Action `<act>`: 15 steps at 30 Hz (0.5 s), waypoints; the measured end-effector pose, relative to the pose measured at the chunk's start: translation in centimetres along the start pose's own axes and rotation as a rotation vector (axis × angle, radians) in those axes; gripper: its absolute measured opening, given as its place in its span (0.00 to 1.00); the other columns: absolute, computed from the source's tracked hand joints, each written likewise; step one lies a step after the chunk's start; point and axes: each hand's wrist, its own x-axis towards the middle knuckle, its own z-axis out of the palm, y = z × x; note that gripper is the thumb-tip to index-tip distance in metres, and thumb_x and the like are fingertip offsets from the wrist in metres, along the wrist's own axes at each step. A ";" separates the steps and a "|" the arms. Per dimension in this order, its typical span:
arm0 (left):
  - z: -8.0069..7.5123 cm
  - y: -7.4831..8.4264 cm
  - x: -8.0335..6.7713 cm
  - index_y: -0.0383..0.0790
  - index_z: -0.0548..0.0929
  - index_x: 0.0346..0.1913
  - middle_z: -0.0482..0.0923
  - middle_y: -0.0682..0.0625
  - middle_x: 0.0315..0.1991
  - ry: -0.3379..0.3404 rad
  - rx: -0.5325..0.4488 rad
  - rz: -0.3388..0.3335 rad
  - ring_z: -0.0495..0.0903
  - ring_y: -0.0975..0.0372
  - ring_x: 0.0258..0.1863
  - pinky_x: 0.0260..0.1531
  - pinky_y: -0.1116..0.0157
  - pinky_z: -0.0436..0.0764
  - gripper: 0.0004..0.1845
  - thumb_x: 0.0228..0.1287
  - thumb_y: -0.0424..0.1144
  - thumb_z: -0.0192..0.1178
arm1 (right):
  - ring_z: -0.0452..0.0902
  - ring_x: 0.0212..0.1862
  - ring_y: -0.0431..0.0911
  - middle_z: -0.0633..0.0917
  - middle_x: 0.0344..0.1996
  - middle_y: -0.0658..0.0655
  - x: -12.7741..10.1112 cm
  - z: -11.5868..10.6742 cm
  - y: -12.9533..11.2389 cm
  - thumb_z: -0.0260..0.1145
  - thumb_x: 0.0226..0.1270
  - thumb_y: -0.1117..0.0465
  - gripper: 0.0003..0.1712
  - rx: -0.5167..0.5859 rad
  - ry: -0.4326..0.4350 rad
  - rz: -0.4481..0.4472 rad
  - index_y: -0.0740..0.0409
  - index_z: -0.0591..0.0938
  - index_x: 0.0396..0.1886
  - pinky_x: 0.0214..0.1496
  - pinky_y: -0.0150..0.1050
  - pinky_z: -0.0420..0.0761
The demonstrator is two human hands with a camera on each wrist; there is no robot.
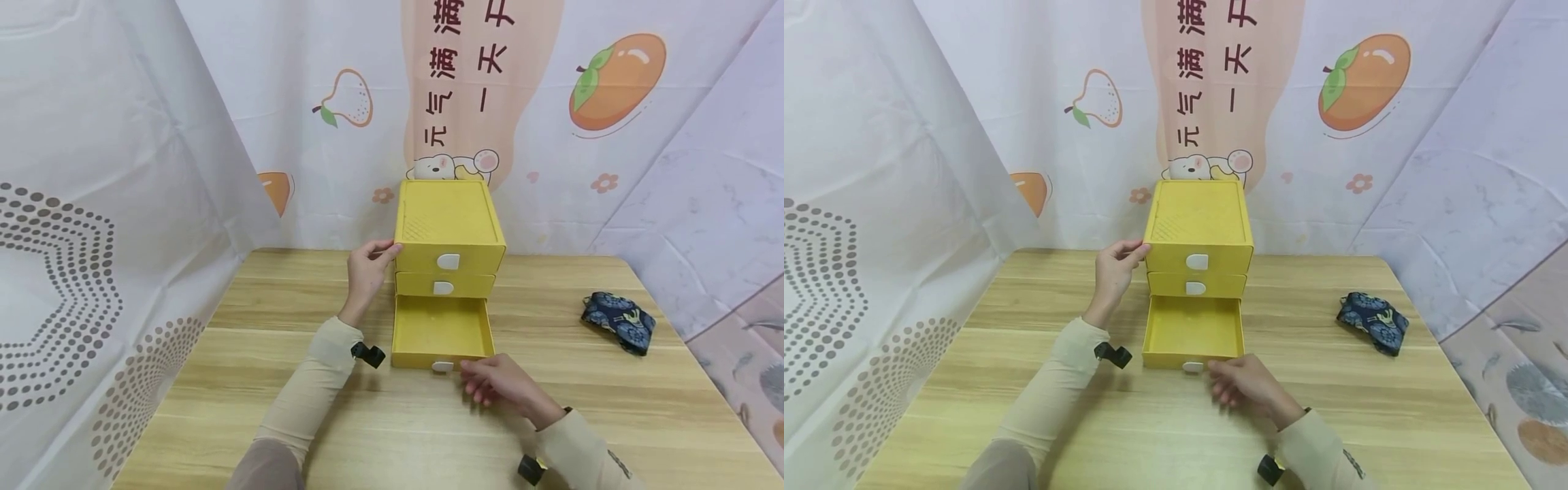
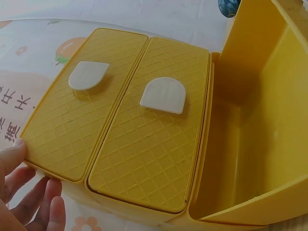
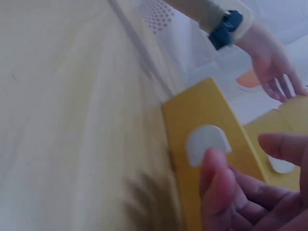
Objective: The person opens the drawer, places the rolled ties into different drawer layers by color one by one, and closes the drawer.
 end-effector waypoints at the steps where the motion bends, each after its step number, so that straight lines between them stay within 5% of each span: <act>1: 0.0 0.0 0.0 0.37 0.88 0.42 0.88 0.42 0.41 0.002 0.001 0.001 0.85 0.58 0.35 0.29 0.69 0.77 0.14 0.58 0.43 0.71 | 0.78 0.22 0.38 0.84 0.22 0.49 -0.1 -0.3 -0.2 0.60 0.71 0.48 0.30 -0.025 -0.008 -0.003 0.76 0.80 0.47 0.23 0.30 0.77; 9: -0.1 0.1 0.0 0.37 0.88 0.42 0.88 0.42 0.41 0.003 0.003 0.007 0.84 0.60 0.35 0.35 0.55 0.82 0.14 0.58 0.43 0.70 | 0.80 0.24 0.40 0.86 0.25 0.52 -0.9 -1.7 -1.6 0.60 0.71 0.49 0.27 -0.153 -0.022 -0.034 0.74 0.82 0.44 0.26 0.34 0.80; 15: -0.1 0.0 0.0 0.38 0.88 0.42 0.88 0.42 0.41 -0.002 -0.003 0.004 0.83 0.64 0.33 0.28 0.70 0.77 0.14 0.58 0.44 0.70 | 0.81 0.26 0.41 0.86 0.26 0.53 -1.4 -2.5 -2.3 0.60 0.71 0.48 0.27 -0.188 -0.001 -0.045 0.73 0.82 0.45 0.27 0.37 0.81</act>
